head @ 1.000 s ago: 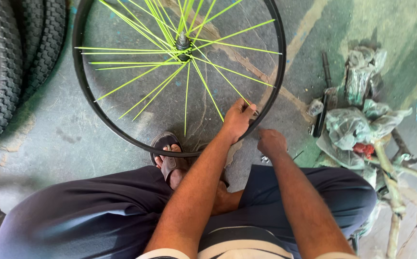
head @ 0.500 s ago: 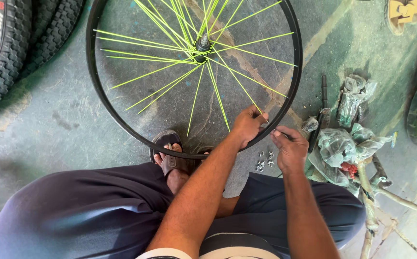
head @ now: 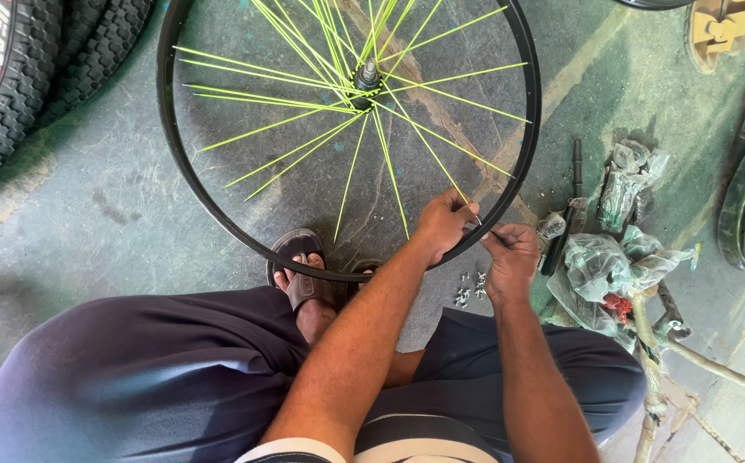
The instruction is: The person inserts spokes into a bicycle hub and rim, then threads small metal nipples onto the end of each spoke by hand.
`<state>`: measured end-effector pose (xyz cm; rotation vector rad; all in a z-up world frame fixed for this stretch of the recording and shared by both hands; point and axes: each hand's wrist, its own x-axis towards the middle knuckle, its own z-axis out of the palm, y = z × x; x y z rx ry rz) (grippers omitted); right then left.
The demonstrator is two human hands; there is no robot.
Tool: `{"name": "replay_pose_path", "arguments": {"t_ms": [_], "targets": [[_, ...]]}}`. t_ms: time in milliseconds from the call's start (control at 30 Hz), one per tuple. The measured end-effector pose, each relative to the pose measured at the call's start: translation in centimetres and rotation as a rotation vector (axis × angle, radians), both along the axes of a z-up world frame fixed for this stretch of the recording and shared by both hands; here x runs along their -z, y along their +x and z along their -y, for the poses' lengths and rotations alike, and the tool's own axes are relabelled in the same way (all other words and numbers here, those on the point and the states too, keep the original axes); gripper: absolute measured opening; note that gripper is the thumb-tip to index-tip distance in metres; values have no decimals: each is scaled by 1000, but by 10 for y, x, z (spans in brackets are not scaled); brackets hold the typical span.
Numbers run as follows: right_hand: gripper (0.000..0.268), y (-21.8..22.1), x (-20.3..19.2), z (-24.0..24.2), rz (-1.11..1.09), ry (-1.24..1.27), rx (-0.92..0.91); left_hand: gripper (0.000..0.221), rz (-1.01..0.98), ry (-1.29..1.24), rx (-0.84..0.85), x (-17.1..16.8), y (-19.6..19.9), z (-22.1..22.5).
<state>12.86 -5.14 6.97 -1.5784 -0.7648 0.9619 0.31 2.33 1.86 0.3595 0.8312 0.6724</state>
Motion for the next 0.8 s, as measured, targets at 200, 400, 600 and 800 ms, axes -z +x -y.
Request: {"name": "replay_pose_path", "arguments": {"t_ms": [200, 400, 600, 800], "targets": [[31, 2, 2, 1, 67, -15, -1, 13, 34, -4, 4, -6, -4, -2], [19, 5, 9, 0, 33, -123, -1, 25, -442, 331, 267, -51, -37, -24], [19, 11, 23, 2, 120, -87, 28, 25, -911, 1334, 440, -70, -57, -69], [18, 13, 18, 2, -75, -47, 70, 33, -904, 1263, 844, -52, -34, -60]]}}
